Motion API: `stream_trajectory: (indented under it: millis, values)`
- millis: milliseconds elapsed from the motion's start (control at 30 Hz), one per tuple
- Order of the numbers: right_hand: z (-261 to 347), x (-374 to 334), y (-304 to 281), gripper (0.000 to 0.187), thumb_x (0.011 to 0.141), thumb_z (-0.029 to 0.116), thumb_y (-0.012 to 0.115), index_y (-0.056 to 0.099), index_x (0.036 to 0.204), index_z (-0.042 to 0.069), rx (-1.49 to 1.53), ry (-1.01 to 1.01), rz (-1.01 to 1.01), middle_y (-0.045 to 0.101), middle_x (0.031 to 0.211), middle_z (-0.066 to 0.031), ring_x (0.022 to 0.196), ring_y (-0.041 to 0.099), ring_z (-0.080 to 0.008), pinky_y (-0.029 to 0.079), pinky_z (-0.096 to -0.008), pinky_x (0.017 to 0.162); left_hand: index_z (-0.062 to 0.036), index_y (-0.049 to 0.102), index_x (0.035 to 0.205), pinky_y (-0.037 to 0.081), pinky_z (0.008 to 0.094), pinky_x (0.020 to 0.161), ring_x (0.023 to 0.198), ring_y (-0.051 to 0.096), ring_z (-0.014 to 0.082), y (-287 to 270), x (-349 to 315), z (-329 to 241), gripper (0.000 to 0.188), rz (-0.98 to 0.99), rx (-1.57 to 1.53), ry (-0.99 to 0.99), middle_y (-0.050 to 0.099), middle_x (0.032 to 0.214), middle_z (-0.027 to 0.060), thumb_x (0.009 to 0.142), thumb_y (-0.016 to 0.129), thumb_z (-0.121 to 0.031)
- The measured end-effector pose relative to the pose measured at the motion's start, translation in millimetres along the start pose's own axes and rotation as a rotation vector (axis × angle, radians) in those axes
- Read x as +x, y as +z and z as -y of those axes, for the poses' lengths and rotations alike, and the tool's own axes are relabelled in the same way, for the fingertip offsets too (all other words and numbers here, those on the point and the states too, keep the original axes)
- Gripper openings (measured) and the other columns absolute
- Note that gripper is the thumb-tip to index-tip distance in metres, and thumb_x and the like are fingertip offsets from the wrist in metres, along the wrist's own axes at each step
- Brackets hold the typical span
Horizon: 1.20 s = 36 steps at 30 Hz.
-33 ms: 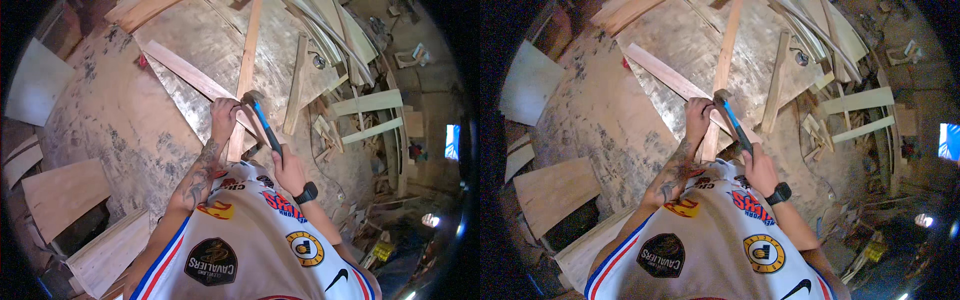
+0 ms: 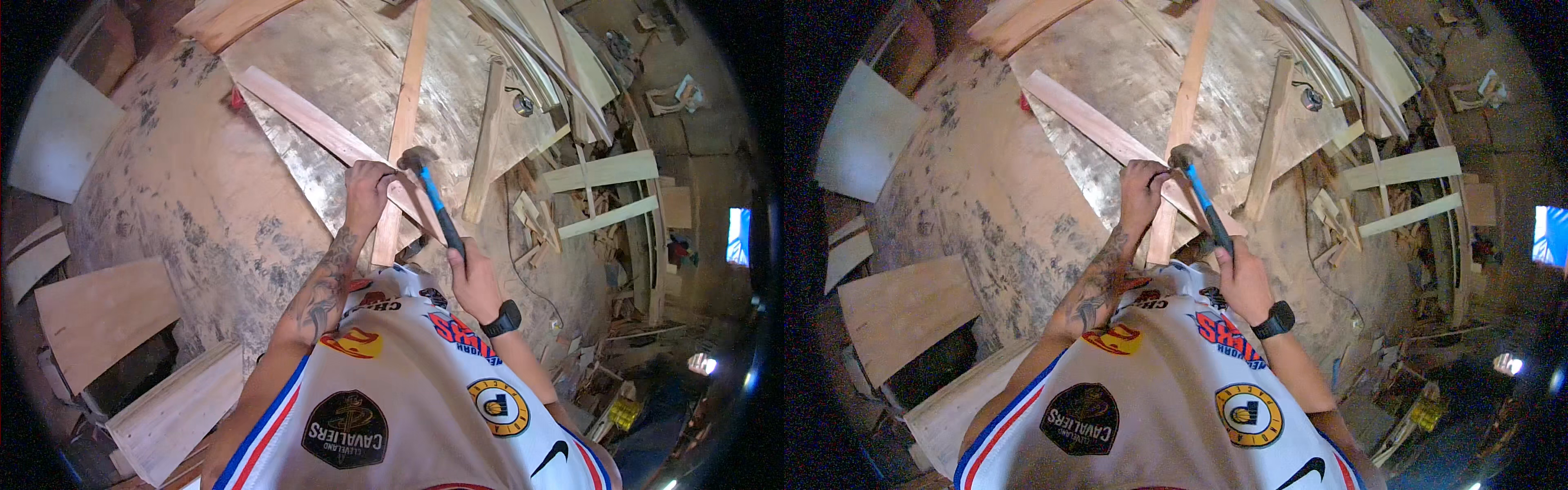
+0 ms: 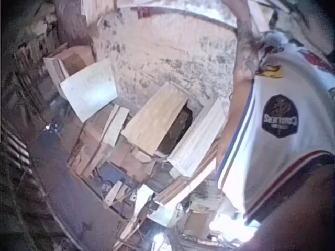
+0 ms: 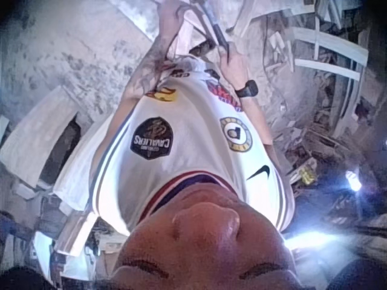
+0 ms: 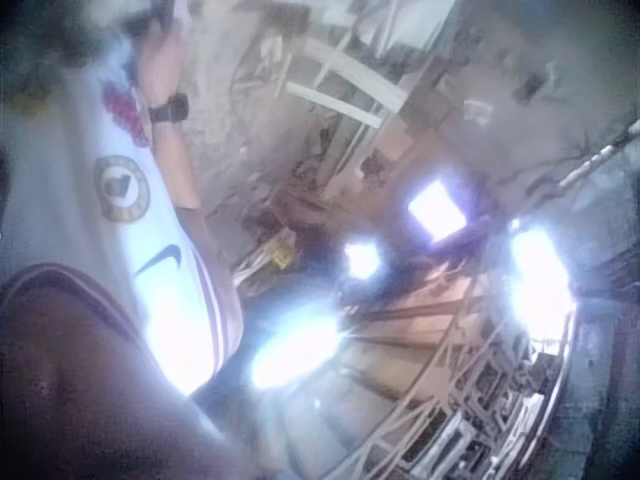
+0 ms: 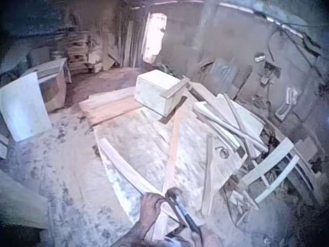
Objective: The recorder uses a hammer to nail together wooden pieces for a frame.
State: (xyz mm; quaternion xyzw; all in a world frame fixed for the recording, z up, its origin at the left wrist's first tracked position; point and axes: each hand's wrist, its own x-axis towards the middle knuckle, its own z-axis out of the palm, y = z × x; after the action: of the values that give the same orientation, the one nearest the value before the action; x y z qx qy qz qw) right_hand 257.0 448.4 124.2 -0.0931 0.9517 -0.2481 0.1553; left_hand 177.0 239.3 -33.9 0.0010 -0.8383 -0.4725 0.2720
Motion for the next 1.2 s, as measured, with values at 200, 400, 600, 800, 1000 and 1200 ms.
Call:
stream_trajectory:
  millis: [200,400,600,800,1000,1200]
  values:
    - [10,-15,-6,0.022,0.097,0.019,0.051,0.050,0.110,0.002,0.198,-0.068,-0.134,0.054,0.063,-0.0225,0.061,0.059,-0.0440,0.042,-0.0466,0.054,-0.0029,0.063,0.106,0.040,0.0442,0.093,0.101,0.054,0.0344,-28,55,12,0.025,0.116,0.088,-0.032,0.062,0.105,0.0164,0.085,0.063,-0.017]
    - [20,-16,-2,0.023,0.097,0.021,0.052,0.050,0.108,0.001,0.159,-0.050,-0.108,0.055,0.065,-0.0240,0.062,0.058,-0.0464,0.042,-0.0470,0.055,-0.0052,0.051,0.132,0.023,0.0526,0.114,0.131,0.041,0.0328,2,78,45,0.052,0.290,0.628,0.089,0.051,0.134,0.0157,0.094,0.050,-0.040]
    - [9,-3,8,0.022,0.096,0.020,0.053,0.051,0.107,0.000,0.094,0.097,0.003,0.054,0.064,-0.0243,0.061,0.058,-0.0446,0.044,-0.0447,0.055,-0.0058,0.051,0.134,0.020,0.0567,0.114,0.136,0.038,0.0326,9,80,51,0.053,0.366,0.633,0.073,0.050,0.138,0.0160,0.096,0.045,-0.043]
    - [29,-19,-18,0.024,0.095,0.018,0.046,0.050,0.105,-0.003,0.520,-0.313,-0.361,0.054,0.070,-0.0073,0.057,0.052,-0.0172,0.041,-0.0304,0.053,-0.0055,0.052,0.133,0.020,0.0564,0.114,0.136,0.038,0.0320,3,79,50,0.052,0.374,0.671,0.071,0.050,0.138,0.0155,0.097,0.044,-0.042]
    - [-11,2,27,0.024,0.097,0.021,0.052,0.051,0.107,0.000,-0.003,0.051,-0.014,0.055,0.065,-0.0273,0.065,0.058,-0.0468,0.043,-0.0491,0.053,-0.0053,0.051,0.134,0.019,0.0559,0.115,0.136,0.037,0.0313,8,83,45,0.053,0.402,0.660,0.058,0.049,0.139,0.0157,0.097,0.043,-0.042]
    - [25,-4,-15,0.032,0.100,0.030,0.050,0.047,0.107,-0.001,0.308,-0.243,-0.248,0.055,0.068,-0.0139,0.052,0.053,-0.0238,0.041,-0.0344,0.047,-0.0058,0.052,0.131,0.024,0.0562,0.113,0.136,0.038,0.0322,1,79,51,0.050,0.367,0.690,0.060,0.049,0.139,0.0155,0.098,0.043,-0.042]
